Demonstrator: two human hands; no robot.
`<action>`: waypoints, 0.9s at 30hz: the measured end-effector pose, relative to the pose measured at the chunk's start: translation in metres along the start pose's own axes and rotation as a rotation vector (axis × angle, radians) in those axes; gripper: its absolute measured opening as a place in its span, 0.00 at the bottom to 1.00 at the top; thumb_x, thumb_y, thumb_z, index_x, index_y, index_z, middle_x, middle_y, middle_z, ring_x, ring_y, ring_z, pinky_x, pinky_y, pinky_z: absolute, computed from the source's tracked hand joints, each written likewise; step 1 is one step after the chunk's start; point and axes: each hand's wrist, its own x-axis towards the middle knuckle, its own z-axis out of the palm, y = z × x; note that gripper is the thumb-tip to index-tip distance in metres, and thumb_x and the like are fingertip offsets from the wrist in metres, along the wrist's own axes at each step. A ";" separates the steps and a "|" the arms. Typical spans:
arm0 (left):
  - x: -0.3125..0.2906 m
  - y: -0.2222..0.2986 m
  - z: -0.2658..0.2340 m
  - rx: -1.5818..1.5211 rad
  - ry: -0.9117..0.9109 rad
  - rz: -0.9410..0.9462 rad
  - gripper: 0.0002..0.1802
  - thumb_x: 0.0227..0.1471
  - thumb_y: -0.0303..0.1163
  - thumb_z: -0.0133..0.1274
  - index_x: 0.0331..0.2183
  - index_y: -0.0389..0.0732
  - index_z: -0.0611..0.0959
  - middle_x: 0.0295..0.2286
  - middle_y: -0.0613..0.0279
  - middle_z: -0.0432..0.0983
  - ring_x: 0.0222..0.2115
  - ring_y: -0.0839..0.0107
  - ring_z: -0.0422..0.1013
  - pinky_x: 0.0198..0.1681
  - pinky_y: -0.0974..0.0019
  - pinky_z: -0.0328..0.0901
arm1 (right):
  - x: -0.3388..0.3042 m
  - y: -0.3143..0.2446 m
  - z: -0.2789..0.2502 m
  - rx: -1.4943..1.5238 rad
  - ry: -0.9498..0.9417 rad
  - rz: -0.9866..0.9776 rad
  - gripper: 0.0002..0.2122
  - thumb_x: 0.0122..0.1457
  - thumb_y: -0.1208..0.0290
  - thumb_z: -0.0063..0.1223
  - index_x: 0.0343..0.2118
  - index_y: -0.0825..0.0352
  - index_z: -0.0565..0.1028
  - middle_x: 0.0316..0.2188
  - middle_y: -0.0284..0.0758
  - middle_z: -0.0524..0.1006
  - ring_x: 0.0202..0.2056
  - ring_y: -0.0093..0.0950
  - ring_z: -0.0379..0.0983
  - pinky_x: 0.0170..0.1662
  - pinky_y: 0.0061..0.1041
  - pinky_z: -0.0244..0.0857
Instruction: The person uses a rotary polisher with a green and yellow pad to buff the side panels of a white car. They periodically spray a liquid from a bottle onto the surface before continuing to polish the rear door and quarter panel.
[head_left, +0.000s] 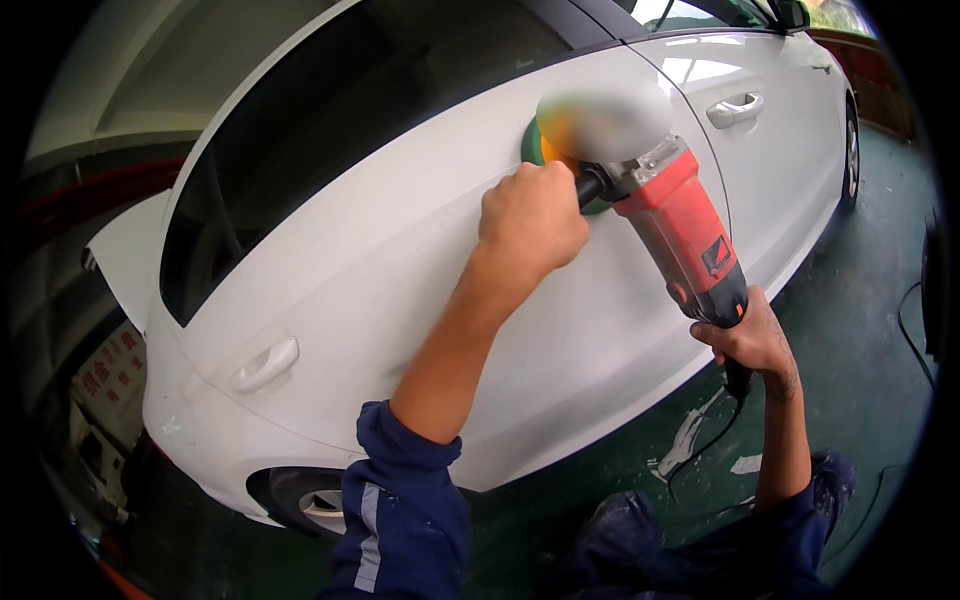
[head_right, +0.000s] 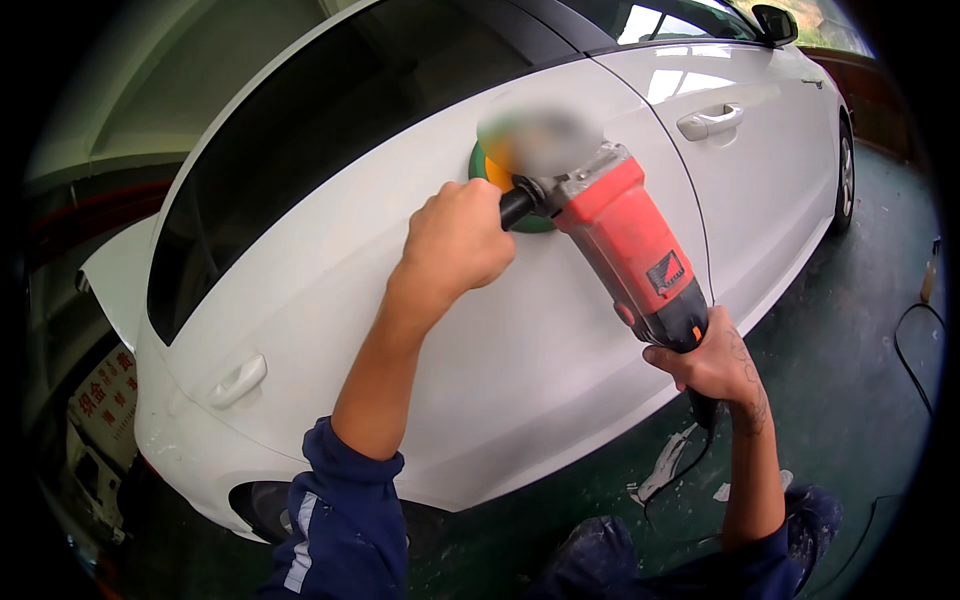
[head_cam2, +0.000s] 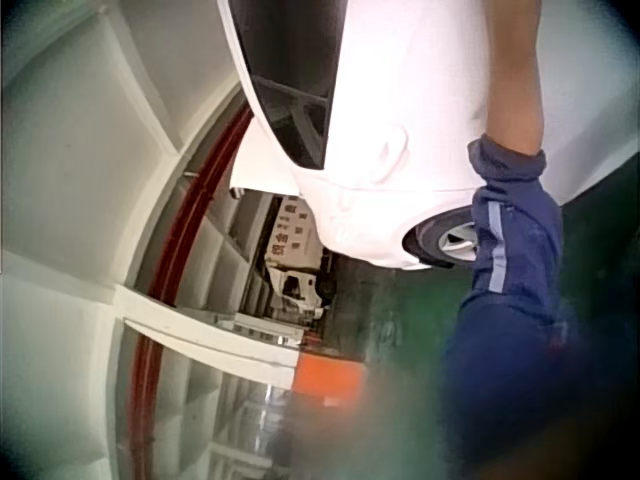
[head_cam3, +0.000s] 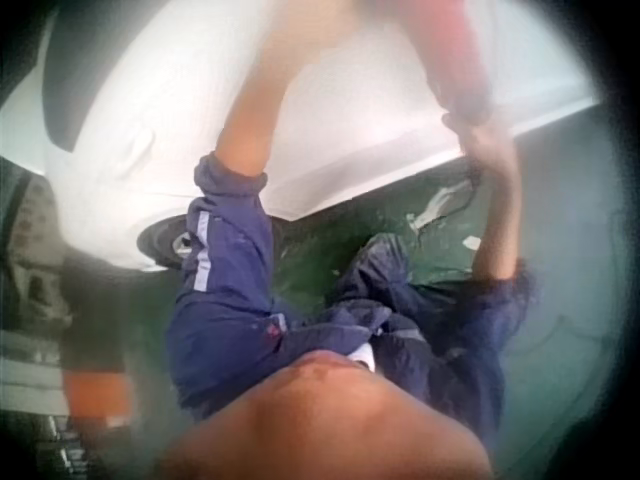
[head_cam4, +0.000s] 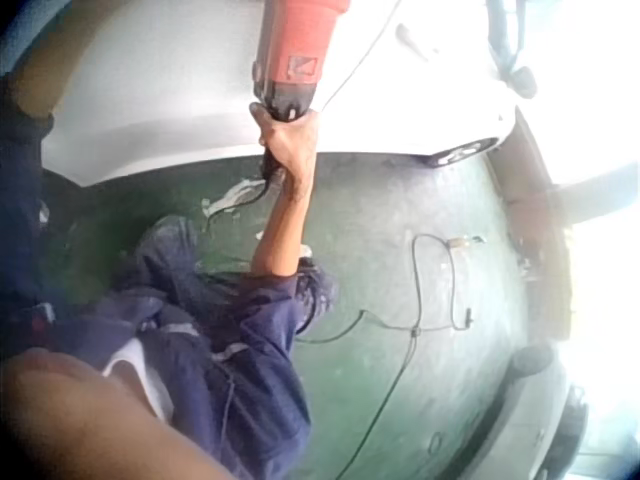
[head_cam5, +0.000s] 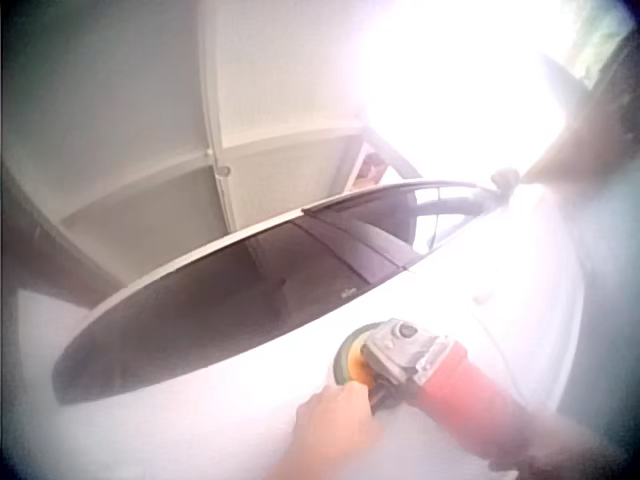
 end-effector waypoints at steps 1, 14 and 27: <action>-0.005 0.000 0.007 -0.007 0.014 0.027 0.07 0.42 0.23 0.54 0.28 0.34 0.83 0.28 0.43 0.81 0.33 0.44 0.79 0.41 0.51 0.74 | -0.001 0.007 0.002 0.014 0.000 -0.013 0.11 0.46 0.71 0.67 0.26 0.74 0.79 0.13 0.30 0.73 0.14 0.20 0.69 0.21 0.22 0.65; -0.162 -0.121 0.046 -0.006 0.270 -0.270 0.11 0.42 0.26 0.60 0.32 0.36 0.83 0.22 0.40 0.78 0.28 0.37 0.75 0.36 0.41 0.69 | -0.013 0.008 0.125 -0.129 -0.206 -0.128 0.13 0.43 0.69 0.63 0.27 0.76 0.78 0.24 0.51 0.79 0.31 0.50 0.78 0.38 0.37 0.72; -0.118 -0.047 0.045 0.002 0.223 -0.196 0.10 0.47 0.25 0.58 0.35 0.37 0.79 0.22 0.43 0.79 0.29 0.41 0.77 0.35 0.44 0.70 | 0.016 0.039 0.053 -0.148 -0.183 -0.148 0.12 0.41 0.72 0.65 0.27 0.76 0.77 0.20 0.43 0.77 0.25 0.31 0.74 0.33 0.31 0.70</action>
